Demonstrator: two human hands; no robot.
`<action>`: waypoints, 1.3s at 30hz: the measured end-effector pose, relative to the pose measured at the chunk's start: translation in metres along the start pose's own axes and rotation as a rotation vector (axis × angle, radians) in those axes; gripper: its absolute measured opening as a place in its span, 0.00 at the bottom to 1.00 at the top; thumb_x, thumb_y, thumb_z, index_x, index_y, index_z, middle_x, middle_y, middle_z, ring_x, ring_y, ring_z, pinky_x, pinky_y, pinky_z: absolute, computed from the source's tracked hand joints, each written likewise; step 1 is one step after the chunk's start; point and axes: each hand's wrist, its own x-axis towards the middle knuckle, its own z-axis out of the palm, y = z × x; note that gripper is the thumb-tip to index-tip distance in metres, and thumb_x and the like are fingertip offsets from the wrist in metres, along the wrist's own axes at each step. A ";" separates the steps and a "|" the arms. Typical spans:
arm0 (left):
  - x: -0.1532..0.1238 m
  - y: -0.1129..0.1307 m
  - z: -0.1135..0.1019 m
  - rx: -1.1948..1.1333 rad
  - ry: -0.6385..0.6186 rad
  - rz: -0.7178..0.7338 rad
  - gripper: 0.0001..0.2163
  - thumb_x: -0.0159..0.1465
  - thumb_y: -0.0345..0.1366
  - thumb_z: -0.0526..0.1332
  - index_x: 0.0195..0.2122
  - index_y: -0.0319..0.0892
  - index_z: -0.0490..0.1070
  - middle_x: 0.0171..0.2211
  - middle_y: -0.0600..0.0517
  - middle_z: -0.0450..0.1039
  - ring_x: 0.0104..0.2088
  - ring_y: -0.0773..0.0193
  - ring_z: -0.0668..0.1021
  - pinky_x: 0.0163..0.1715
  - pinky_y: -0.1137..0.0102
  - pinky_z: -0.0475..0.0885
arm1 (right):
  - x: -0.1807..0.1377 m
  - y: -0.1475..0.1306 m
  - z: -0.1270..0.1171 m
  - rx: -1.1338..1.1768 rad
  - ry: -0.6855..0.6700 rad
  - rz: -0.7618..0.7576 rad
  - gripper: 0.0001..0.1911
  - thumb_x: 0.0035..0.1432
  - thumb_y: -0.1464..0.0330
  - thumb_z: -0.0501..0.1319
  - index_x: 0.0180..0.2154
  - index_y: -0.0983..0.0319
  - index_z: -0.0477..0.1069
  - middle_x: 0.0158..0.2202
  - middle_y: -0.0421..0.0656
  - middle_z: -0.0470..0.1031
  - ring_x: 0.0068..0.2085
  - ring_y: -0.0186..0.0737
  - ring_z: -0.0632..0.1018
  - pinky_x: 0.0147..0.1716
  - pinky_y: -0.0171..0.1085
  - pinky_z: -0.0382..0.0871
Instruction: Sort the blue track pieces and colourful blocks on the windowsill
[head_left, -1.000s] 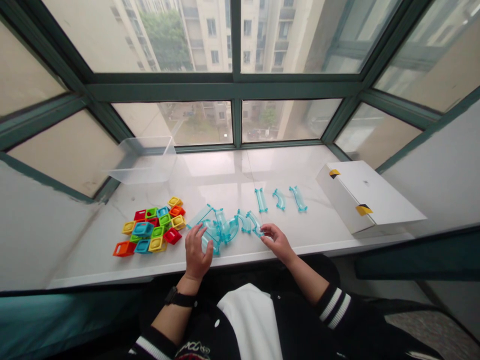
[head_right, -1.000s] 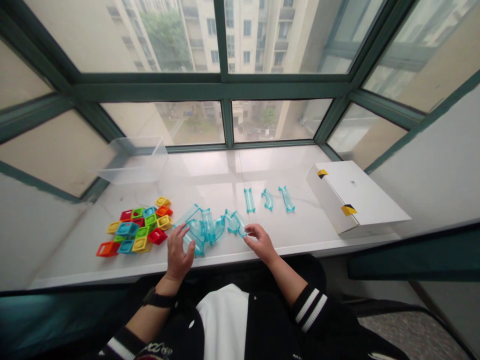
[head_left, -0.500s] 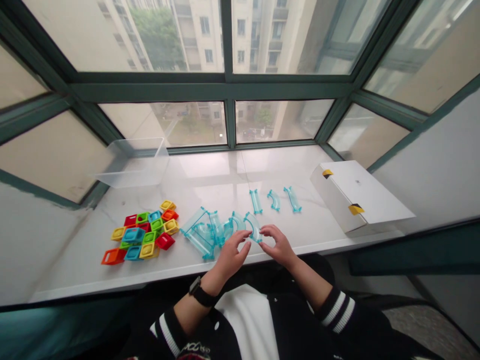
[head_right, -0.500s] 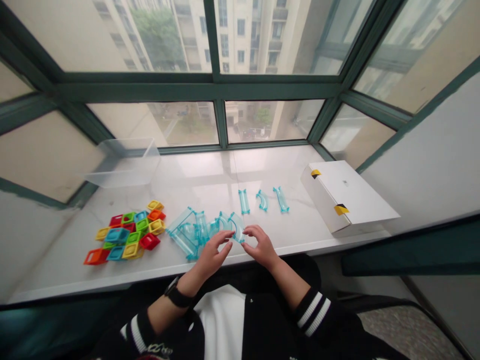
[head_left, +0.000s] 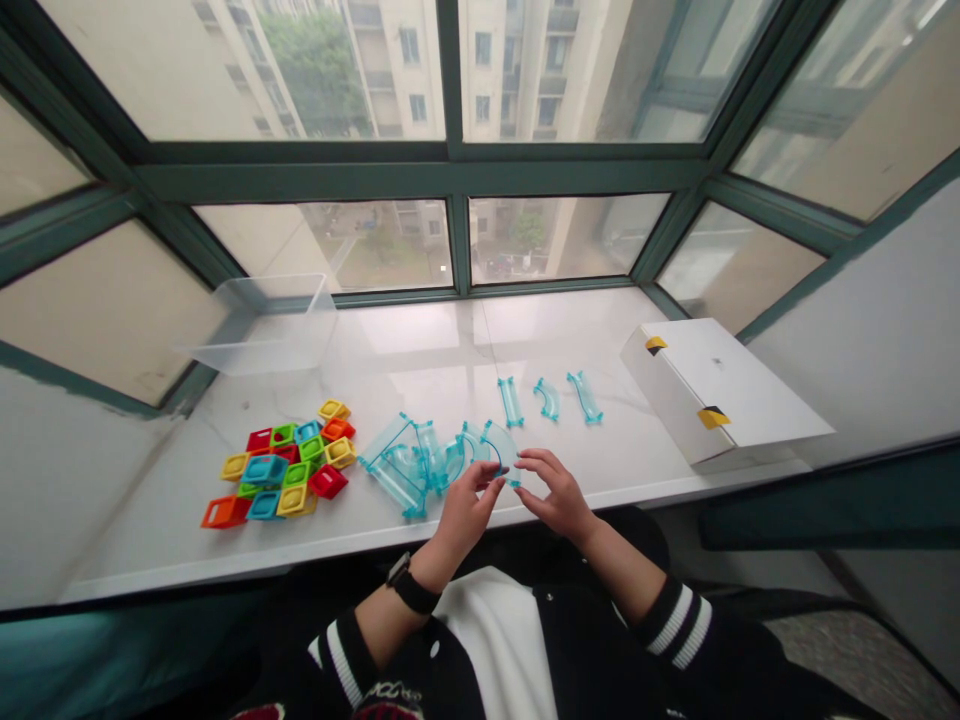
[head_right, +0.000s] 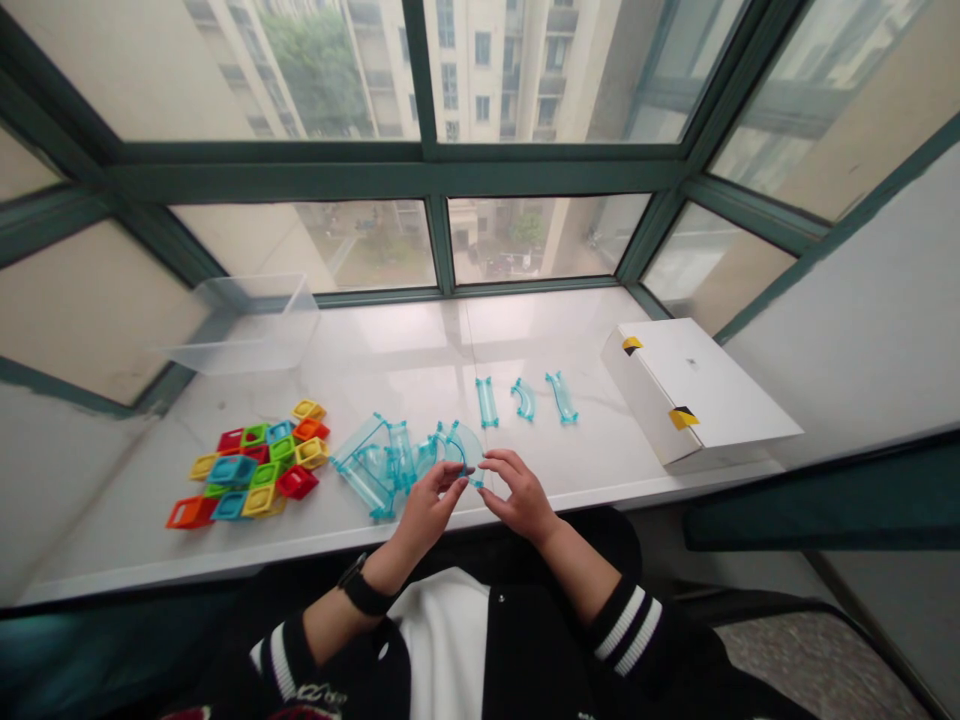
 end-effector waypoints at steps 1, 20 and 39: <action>0.000 0.000 0.000 -0.002 0.005 -0.001 0.11 0.71 0.44 0.63 0.49 0.45 0.75 0.48 0.46 0.83 0.48 0.55 0.85 0.51 0.56 0.81 | 0.000 0.000 0.001 0.000 -0.004 0.007 0.19 0.64 0.67 0.66 0.57 0.52 0.75 0.57 0.50 0.75 0.59 0.52 0.77 0.61 0.52 0.75; 0.014 -0.007 0.010 -0.011 -0.005 -0.026 0.10 0.70 0.43 0.63 0.48 0.46 0.72 0.48 0.46 0.83 0.48 0.54 0.85 0.50 0.55 0.80 | 0.001 -0.005 0.005 -0.019 0.053 0.041 0.10 0.68 0.67 0.63 0.48 0.52 0.80 0.44 0.46 0.81 0.47 0.48 0.81 0.50 0.48 0.78; 0.075 0.007 0.068 0.047 -0.181 0.096 0.21 0.68 0.35 0.62 0.62 0.46 0.70 0.60 0.42 0.68 0.48 0.60 0.81 0.39 0.67 0.82 | 0.010 0.048 -0.041 -0.183 0.274 0.172 0.09 0.69 0.66 0.61 0.47 0.54 0.79 0.43 0.46 0.81 0.45 0.49 0.81 0.49 0.49 0.76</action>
